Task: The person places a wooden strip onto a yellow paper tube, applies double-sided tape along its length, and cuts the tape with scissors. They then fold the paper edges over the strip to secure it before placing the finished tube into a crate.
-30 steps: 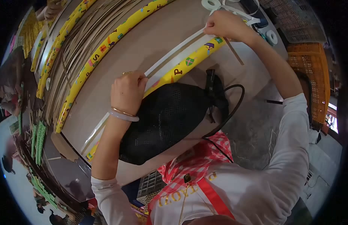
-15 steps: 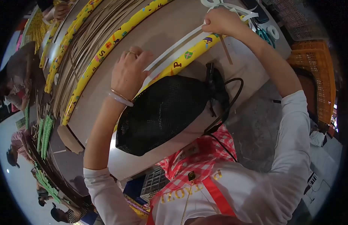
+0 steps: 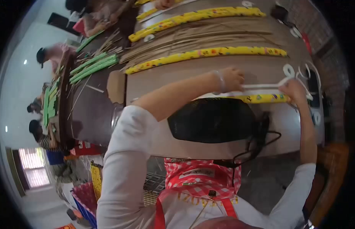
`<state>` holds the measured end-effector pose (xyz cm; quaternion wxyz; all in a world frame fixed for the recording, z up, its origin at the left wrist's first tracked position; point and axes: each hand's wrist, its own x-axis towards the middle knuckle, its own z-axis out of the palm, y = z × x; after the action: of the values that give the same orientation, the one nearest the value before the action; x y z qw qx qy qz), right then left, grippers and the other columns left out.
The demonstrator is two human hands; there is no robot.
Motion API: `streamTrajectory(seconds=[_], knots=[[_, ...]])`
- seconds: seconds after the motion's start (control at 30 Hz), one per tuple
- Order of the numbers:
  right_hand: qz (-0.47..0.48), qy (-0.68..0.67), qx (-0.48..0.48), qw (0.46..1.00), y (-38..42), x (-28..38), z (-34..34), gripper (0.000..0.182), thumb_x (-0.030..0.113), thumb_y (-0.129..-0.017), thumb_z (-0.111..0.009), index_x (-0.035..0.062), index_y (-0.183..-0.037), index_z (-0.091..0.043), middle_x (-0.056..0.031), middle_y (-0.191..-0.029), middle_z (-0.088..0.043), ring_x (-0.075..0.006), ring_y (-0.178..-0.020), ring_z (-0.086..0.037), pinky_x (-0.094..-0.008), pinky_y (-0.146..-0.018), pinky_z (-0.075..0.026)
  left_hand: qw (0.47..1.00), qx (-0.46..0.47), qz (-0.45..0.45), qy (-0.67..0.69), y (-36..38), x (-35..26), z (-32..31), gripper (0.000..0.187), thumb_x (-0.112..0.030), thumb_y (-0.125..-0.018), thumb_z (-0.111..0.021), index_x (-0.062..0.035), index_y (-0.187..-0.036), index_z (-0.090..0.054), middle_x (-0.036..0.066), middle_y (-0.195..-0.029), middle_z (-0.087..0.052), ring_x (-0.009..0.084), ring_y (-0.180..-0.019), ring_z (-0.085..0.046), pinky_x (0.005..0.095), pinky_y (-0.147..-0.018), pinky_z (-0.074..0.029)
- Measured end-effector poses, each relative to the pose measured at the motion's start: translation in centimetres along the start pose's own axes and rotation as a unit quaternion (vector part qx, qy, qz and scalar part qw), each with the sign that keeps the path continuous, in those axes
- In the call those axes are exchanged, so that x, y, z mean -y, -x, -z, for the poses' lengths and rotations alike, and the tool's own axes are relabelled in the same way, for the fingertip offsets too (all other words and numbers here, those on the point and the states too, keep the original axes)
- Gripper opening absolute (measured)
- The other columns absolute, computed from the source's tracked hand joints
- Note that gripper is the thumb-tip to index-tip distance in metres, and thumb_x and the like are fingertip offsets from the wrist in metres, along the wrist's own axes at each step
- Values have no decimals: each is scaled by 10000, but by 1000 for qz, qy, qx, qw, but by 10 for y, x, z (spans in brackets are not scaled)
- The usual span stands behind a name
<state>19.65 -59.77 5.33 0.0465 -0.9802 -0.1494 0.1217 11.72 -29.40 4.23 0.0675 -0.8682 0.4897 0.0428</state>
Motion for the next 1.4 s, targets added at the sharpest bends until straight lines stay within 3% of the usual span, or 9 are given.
streamTrajectory(seconds=[0.1,0.17,0.33,0.4,0.47,0.93,1.17,1.23,1.4], knots=[[-35,30,-39,998,30,33,38,300,299,-676,-690,19,-749,-607,-167,-837,-583,-310,-798,-568,-410,-672,-446,997,26,-3,-72,-3,-2,12,343,-186,-846,-489,-293,-1166,-550,12,-1132,-549,230,-1144,-427,372,-898,-379],[132,102,-170,971,54,40,48,211,198,-702,-674,44,-822,-593,-130,-942,-546,-289,-896,-528,-376,-727,-431,991,89,-13,-96,-14,-10,19,328,-175,-848,-488,-292,-1145,-565,8,-1143,-545,226,-1161,-412,369,-899,-378],[357,40,-91,929,70,51,3,384,125,-684,-682,72,-1035,-536,-72,-1008,-533,-255,-949,-508,-366,-823,-403,994,74,-19,-76,-15,-6,22,306,-151,-829,-500,-282,-1085,-606,23,-1074,-557,227,-1101,-451,358,-874,-397],[350,32,-108,930,61,48,-10,354,123,-689,-671,82,-1016,-544,-59,-994,-533,-248,-953,-508,-373,-845,-388,995,87,41,-24,-16,-8,20,308,-145,-823,-496,-281,-1067,-625,31,-1055,-558,223,-1069,-467,345,-862,-396],[319,18,-95,943,55,46,-19,355,109,-672,-667,94,-1007,-549,-55,-994,-541,-246,-977,-505,-369,-857,-383,998,-27,4,-51,-6,-5,7,198,-225,-820,-516,-223,-951,-665,22,-1006,-592,216,-1034,-493,333,-858,-389],[314,-85,-167,931,76,77,-38,326,87,-666,-639,113,-984,-572,-40,-995,-539,-237,-983,-505,-362,-847,-399,995,-70,41,64,17,-13,21,121,-174,-760,-559,-176,-770,-679,21,-862,-584,204,-984,-510,320,-809,-407],[296,-121,-163,933,73,77,-38,316,69,-649,-660,98,-952,-574,-34,-976,-536,-237,-973,-509,-362,-828,-415,993,-90,26,76,-11,-6,9,149,-88,-730,-535,-126,-813,-653,53,-857,-581,224,-941,-534,343,-779,-452],[284,-120,-161,938,74,78,-36,322,65,-647,-662,98,-955,-574,-36,-997,-528,-237,-979,-507,-363,-828,-416,969,-139,31,202,-22,-8,3,179,-69,-737,-524,-102,-880,-627,75,-862,-579,255,-913,-545,357,-763,-474],[261,-112,-160,945,77,78,-37,317,69,-653,-672,101,-952,-571,-45,-1047,-500,-244,-1000,-497,-357,-828,-418,958,-114,32,260,-46,-13,-4,189,-74,-740,-532,-94,-911,-609,101,-865,-576,282,-891,-552,370,-758,-478]])
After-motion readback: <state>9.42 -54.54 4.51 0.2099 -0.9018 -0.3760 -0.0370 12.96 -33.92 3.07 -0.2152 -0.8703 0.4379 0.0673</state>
